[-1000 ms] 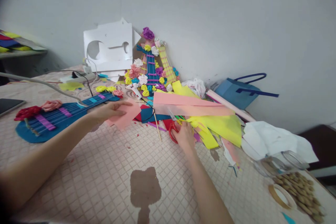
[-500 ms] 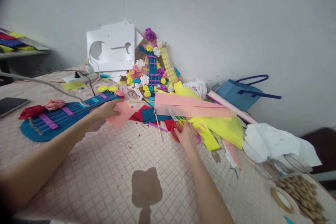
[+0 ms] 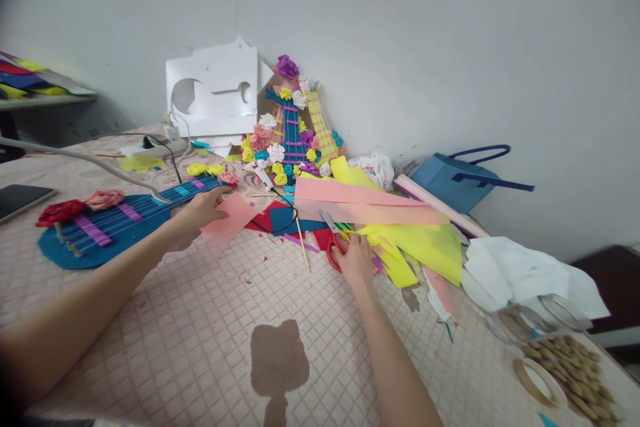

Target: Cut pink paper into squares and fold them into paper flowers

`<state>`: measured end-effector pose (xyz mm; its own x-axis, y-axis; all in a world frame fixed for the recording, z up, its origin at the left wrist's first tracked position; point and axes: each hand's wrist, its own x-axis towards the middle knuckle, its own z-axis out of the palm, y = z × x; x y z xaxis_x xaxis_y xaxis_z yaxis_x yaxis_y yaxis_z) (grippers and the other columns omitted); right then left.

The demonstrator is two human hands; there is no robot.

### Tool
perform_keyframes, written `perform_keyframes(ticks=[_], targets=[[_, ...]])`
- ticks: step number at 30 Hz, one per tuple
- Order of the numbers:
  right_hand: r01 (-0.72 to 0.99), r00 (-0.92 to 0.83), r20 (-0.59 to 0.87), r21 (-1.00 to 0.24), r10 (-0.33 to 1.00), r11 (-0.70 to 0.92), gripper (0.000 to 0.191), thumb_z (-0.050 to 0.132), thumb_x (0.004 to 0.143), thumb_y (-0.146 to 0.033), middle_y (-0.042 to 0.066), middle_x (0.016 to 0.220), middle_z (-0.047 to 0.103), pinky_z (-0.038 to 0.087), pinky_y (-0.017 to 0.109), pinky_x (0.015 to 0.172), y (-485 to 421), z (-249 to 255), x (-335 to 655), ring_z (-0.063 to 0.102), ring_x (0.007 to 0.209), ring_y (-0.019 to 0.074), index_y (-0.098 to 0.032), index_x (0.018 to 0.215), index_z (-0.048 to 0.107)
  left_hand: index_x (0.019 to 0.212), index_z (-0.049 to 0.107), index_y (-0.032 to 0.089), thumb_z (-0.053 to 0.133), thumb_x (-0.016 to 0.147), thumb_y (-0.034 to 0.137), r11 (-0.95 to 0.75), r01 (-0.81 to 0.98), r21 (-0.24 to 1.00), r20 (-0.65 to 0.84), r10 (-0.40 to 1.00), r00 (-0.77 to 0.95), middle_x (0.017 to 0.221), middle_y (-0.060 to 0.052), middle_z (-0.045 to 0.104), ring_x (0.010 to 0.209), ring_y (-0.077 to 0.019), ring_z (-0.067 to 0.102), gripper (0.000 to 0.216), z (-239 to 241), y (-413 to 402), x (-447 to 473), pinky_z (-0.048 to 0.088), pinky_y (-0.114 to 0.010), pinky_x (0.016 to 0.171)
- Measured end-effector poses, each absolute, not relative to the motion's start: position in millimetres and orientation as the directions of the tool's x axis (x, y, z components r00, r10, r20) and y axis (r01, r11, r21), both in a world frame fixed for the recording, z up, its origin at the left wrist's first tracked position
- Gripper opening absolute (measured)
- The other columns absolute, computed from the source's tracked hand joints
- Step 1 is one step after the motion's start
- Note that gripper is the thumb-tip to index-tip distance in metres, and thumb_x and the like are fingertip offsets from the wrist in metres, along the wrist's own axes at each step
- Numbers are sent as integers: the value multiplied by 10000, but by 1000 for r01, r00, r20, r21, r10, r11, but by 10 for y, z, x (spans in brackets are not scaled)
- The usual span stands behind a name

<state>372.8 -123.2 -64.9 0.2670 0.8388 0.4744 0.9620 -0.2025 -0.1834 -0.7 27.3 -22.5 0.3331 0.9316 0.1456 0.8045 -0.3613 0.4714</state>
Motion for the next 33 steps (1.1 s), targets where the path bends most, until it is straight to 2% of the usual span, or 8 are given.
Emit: perform_keyframes(ticks=[5,10,19,21,24,26,29,33], targets=[[961,273,489,-170,828,-217,393,600,755,-372,131,967,524,411,412,807,-1238,-641,3720,504,958,297,-135,1047,487,1236,542,185,548,753,224,-307,853,422,154,952,266,989,-98,669,903,-242,615,485,-152,203,15,439,-274,670],[971,235,474,-142,848,-190,320,592,769,-351,106,956,503,404,400,817,-1266,-609,3702,499,947,287,-168,1016,505,1233,541,196,514,802,244,-271,885,378,157,961,227,1063,-129,661,932,-261,615,434,-106,133,54,445,-292,681],[977,214,446,-116,869,-181,315,541,805,-362,109,953,493,411,389,812,-1292,-572,3676,504,941,283,-151,1040,523,1080,632,150,380,888,285,-282,907,314,217,951,221,906,-162,679,855,-302,635,344,-43,73,100,459,-356,699],[977,211,441,-112,872,-180,311,534,810,-358,113,964,495,412,385,809,-1294,-567,3674,503,948,283,-151,1042,522,1141,615,182,358,902,267,-344,884,317,250,929,272,1028,-143,674,944,-289,624,361,-42,65,120,460,-358,775],[978,208,438,-105,875,-180,319,536,810,-354,123,971,498,414,381,805,-1297,-563,3669,503,954,287,-140,1046,520,1244,549,200,322,924,247,-461,827,322,321,875,363,1293,-94,555,1160,-231,526,395,-63,75,149,404,-311,942],[979,205,438,-101,875,-179,318,535,813,-354,122,964,502,415,379,803,-1299,-563,3666,507,948,285,-139,1047,522,1253,541,175,309,928,249,-522,787,330,382,836,394,1347,-92,502,1210,-214,480,406,-78,93,158,373,-290,983],[980,201,443,-95,874,-177,311,541,813,-357,117,947,506,417,376,796,-1298,-564,3667,513,931,282,-139,1035,528,1164,602,148,331,900,227,-530,759,378,425,828,366,1203,-108,592,1077,-221,556,386,-82,127,144,419,-299,905],[982,190,459,-92,868,-166,303,547,812,-351,115,946,508,415,375,799,-1290,-573,3680,511,929,280,-139,1028,530,1026,646,123,415,840,228,-423,804,418,351,891,287,854,-90,673,771,-213,610,314,-86,168,96,453,-297,713]])
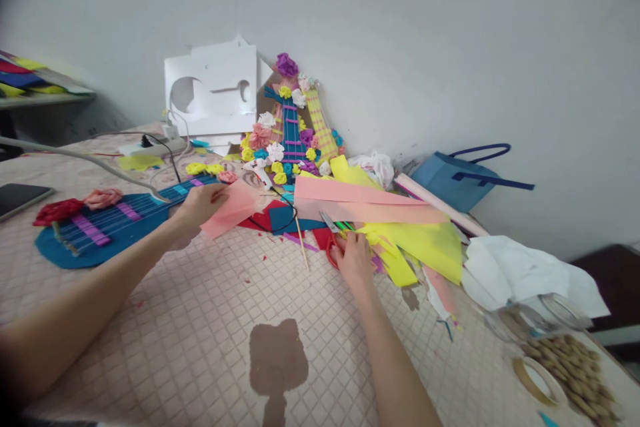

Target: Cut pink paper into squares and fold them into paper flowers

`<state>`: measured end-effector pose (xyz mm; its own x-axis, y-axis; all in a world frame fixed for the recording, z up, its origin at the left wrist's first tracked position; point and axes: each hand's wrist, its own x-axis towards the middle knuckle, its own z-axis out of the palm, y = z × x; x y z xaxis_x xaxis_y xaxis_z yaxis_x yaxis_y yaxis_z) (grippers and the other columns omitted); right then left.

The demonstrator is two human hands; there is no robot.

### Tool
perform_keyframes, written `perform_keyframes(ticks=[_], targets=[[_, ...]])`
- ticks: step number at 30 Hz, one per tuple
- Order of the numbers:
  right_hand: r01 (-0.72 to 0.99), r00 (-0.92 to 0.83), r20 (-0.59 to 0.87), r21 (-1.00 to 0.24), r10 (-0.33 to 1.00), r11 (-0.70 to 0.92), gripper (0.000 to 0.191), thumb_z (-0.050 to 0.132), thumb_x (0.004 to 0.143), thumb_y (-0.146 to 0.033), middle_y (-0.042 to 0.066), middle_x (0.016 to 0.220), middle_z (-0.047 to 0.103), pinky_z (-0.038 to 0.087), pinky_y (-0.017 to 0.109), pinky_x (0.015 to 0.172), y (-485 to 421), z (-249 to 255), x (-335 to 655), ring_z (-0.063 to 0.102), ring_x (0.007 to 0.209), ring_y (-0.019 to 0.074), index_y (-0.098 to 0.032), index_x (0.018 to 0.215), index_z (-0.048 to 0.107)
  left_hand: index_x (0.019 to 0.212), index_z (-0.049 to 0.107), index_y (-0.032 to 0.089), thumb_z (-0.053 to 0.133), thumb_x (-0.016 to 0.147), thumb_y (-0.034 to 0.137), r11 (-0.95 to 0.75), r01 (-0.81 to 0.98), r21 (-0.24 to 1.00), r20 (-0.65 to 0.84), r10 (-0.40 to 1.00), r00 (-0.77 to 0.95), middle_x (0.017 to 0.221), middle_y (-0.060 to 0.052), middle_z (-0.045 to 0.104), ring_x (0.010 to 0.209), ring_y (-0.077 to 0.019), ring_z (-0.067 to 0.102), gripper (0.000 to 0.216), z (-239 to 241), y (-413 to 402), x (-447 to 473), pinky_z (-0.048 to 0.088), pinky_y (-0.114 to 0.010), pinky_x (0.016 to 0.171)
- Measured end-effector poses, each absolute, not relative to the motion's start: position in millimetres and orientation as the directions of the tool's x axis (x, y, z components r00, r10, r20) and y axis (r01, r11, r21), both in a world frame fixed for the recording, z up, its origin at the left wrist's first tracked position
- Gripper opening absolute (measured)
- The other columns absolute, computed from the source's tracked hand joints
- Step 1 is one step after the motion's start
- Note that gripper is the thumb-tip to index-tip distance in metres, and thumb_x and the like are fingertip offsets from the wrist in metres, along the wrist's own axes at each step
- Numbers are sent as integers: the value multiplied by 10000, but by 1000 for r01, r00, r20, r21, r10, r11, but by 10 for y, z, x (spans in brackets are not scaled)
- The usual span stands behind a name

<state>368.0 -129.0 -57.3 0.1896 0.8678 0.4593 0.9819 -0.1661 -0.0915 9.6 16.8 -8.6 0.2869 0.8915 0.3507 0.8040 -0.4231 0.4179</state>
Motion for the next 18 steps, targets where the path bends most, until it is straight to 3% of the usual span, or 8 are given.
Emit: perform_keyframes(ticks=[2,5,9,14,18], targets=[[983,184,469,-91,864,-160,295,544,813,-345,114,941,510,416,375,797,-1290,-582,3682,513,916,276,-139,1024,533,1108,603,105,446,820,224,-388,823,415,344,904,253,859,-110,668,762,-237,607,348,-105,170,80,451,-320,687],[984,178,488,-93,855,-152,281,542,812,-337,111,937,514,417,375,791,-1306,-590,3668,514,908,272,-147,1018,539,1290,463,118,477,805,190,-374,861,344,422,881,214,1129,-171,603,1006,-311,559,490,-129,131,96,434,-398,809],[986,164,525,-96,835,-133,285,528,823,-338,117,953,524,415,383,793,-1314,-530,3660,504,929,281,-156,1041,543,1294,460,163,480,828,184,-447,877,178,586,764,271,1308,-143,505,1196,-329,438,467,-99,15,205,366,-443,942],[990,137,546,-86,827,-107,230,476,859,-282,131,1011,566,396,376,828,-1125,-261,3871,500,966,269,-157,1036,556,1111,594,160,429,874,257,-646,707,287,480,736,478,1046,-89,665,936,-230,601,305,-38,-204,416,453,-322,795],[995,103,453,-46,885,-92,132,505,839,-243,97,913,617,406,318,764,-915,-60,4099,545,884,229,-164,896,594,1014,651,199,385,871,248,-700,620,354,348,714,607,939,-50,702,790,-186,632,305,-64,-394,555,446,-254,643]])
